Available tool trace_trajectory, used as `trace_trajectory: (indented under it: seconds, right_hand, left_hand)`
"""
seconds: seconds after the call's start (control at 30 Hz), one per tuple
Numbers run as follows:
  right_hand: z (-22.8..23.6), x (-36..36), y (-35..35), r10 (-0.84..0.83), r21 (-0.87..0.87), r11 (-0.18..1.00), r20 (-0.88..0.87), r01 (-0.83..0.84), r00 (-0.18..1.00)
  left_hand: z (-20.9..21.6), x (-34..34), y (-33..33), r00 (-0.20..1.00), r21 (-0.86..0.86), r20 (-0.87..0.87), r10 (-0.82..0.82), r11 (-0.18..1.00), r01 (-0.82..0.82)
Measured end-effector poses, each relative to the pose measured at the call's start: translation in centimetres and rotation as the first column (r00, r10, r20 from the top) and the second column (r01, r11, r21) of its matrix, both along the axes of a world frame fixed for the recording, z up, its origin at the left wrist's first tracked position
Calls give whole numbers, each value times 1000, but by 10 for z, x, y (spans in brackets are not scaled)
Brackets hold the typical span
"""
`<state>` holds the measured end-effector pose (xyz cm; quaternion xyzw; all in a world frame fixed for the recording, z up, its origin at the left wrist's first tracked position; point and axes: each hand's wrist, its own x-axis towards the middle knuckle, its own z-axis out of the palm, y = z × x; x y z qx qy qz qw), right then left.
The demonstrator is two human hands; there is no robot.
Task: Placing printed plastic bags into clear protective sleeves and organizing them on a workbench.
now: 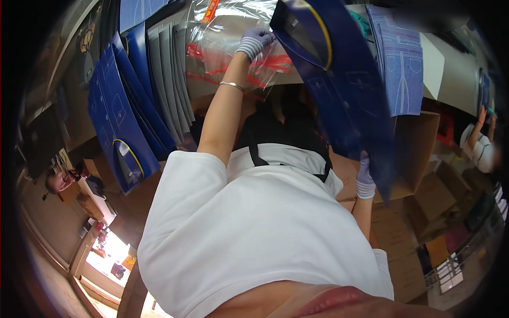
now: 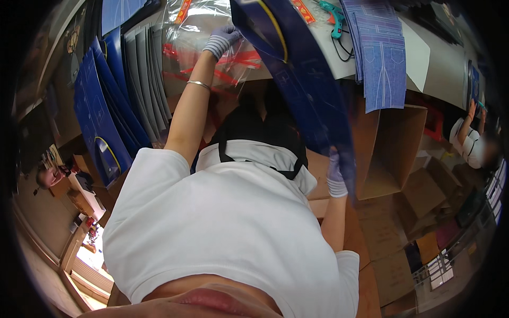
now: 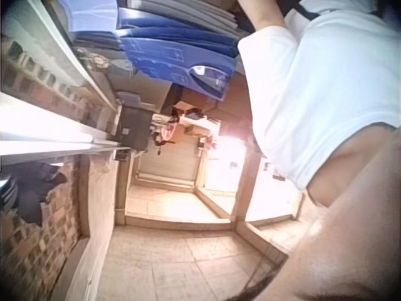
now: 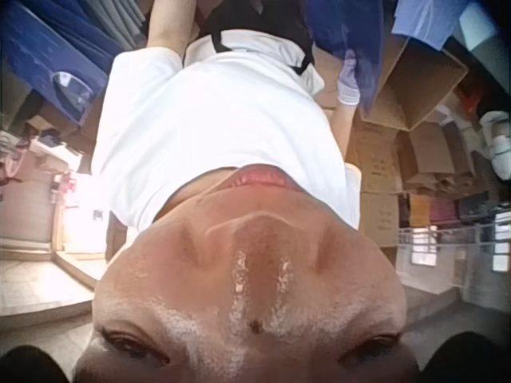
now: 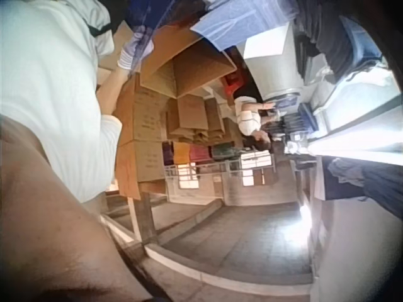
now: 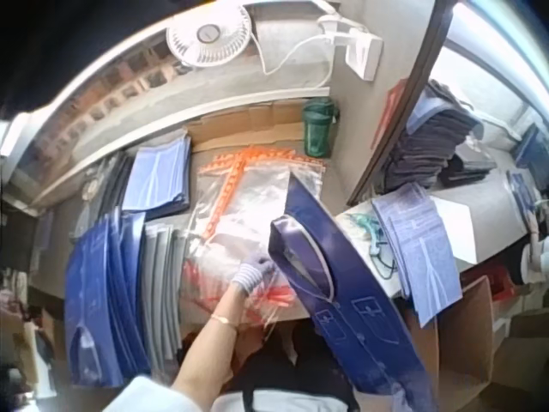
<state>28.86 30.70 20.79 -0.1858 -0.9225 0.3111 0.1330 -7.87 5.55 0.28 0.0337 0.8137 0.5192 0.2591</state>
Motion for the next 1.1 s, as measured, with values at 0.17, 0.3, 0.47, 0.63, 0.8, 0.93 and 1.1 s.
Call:
trace_trajectory:
  seconds: [0.17,0.3,0.47,0.63,0.8,0.93,1.1]
  right_hand:
    - [-15,-20,-23,-9,-184,983,57,20,998]
    - [-32,-6,-12,-37,-41,998,65,40,997]
    - [-30,-23,10,-270,-640,749,-60,170,961]
    - [-101,-57,58,-107,-197,930,664,310,740]
    - [-96,-113,-18,296,-687,636,638,352,710]
    - [-69,-195,-112,254,-998,5,-61,-64,965]
    - [-108,-248,-115,255,-961,275,98,25,962]
  left_hand:
    - [20,-5,-19,973,-96,-190,128,984,-148]
    - [84,-24,-39,826,225,-386,410,911,-347]
    - [99,-6,-43,961,216,-86,263,947,-239]
    - [106,20,-33,941,299,26,337,895,-329]
    - [112,38,-34,875,148,-345,340,940,-308]
    - [120,78,-23,749,-199,-654,-109,980,-31]
    - [124,97,-15,922,177,-306,239,965,-192]
